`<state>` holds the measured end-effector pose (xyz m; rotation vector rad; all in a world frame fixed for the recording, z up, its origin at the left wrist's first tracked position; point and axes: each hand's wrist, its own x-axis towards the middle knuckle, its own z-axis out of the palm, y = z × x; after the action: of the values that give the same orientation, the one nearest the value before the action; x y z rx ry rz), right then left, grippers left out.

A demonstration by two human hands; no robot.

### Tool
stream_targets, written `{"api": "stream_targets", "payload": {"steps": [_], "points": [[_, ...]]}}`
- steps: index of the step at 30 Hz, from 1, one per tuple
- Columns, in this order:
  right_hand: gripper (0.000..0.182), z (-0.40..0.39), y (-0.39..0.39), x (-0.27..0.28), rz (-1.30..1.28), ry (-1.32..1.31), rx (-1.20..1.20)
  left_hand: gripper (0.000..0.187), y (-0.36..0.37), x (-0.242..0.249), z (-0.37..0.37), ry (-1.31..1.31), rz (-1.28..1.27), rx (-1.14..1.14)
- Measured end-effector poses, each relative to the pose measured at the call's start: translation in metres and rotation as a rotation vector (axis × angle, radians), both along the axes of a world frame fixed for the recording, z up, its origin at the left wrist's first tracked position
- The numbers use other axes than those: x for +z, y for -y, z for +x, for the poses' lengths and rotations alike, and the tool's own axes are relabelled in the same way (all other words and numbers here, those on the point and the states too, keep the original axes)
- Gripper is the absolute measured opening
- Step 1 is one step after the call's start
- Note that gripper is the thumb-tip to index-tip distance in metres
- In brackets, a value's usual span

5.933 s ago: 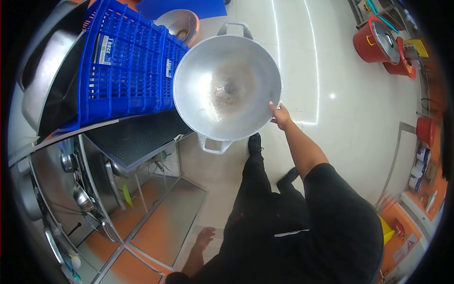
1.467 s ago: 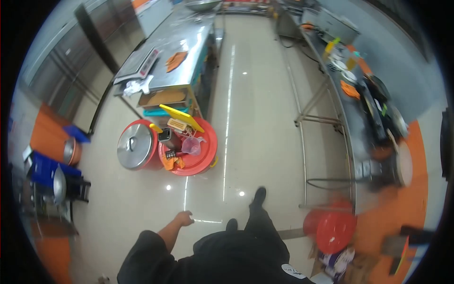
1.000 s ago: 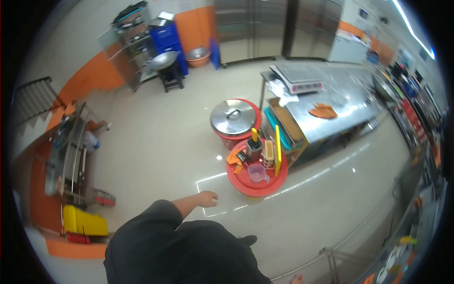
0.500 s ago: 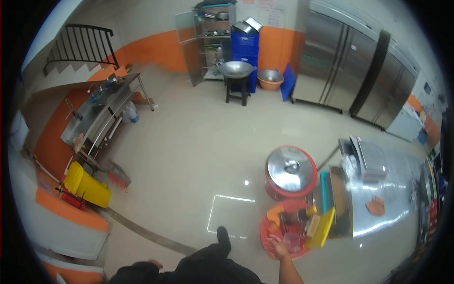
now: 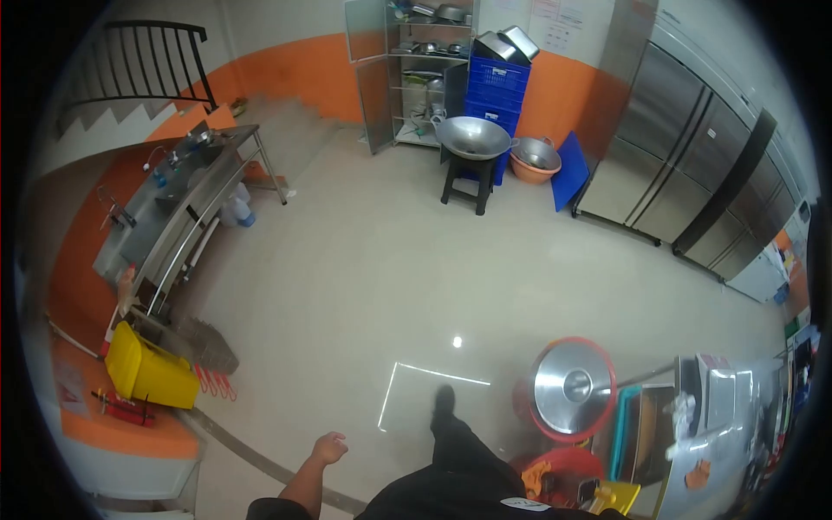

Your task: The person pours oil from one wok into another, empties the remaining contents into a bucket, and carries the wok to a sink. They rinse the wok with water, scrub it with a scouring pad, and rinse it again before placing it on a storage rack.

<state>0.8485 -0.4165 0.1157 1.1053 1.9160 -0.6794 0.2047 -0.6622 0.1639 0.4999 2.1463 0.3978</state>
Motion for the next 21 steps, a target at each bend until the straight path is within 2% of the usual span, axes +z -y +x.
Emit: {"api": "stream_targets", "payload": {"steps": [1, 4, 6, 8, 10, 11, 12, 13, 15, 16, 17, 18, 20, 21], "points": [[0.029, -0.018, -0.025, -0.002, 0.0, 0.019, -0.134, 0.041, -0.018, -0.001, -0.015, 0.005, 0.0, 0.007], [0.033, -0.089, -0.116, -0.015, 0.011, 0.039, -0.175, 0.042, -0.059, -0.007, -0.064, 0.059, -0.006, 0.053], [0.035, -0.149, -0.183, -0.032, 0.022, 0.041, -0.126, 0.045, -0.061, -0.03, -0.087, 0.014, -0.062, 0.223], [0.037, -0.219, -0.272, -0.063, 0.041, 0.02, 0.027, 0.045, -0.052, -0.068, -0.105, 0.013, -0.156, 0.351], [0.039, -0.316, -0.381, -0.106, 0.138, -0.069, 0.146, 0.05, -0.041, -0.092, -0.125, 0.289, -0.116, 0.27], [0.041, -0.364, -0.442, -0.148, 0.242, -0.174, 0.156, 0.047, -0.054, -0.07, -0.127, 0.267, -0.154, 0.261], [0.048, -0.437, -0.494, -0.099, 0.309, -0.32, 0.027, 0.046, -0.061, -0.057, -0.129, 0.246, -0.193, 0.253], [0.039, -0.522, -0.524, -0.015, 0.398, -0.656, -0.074, 0.044, -0.072, -0.051, -0.134, 0.242, -0.233, 0.266], [0.039, -0.652, -0.593, 0.077, 0.407, -0.888, -0.029, 0.041, -0.101, -0.049, -0.156, 0.258, -0.272, 0.262], [0.039, -0.707, -0.623, 0.119, 0.277, -0.919, -0.061, 0.04, -0.117, -0.05, -0.169, 0.268, -0.289, 0.252], [0.039, -0.747, -0.649, 0.146, 0.143, -0.946, -0.097, 0.039, -0.135, -0.054, -0.184, 0.283, -0.309, 0.244], [0.039, -0.772, -0.676, 0.164, 0.15, -0.948, -0.092, 0.037, -0.154, -0.058, -0.203, 0.296, -0.319, 0.229], [0.035, -0.813, -0.726, 0.185, -0.333, -1.203, -0.296, 0.035, -0.194, -0.068, -0.25, 0.302, -0.341, 0.172], [0.038, -0.82, -0.748, 0.176, -0.427, -1.273, -0.45, 0.034, -0.219, -0.077, -0.279, 0.299, -0.344, 0.133]]}}
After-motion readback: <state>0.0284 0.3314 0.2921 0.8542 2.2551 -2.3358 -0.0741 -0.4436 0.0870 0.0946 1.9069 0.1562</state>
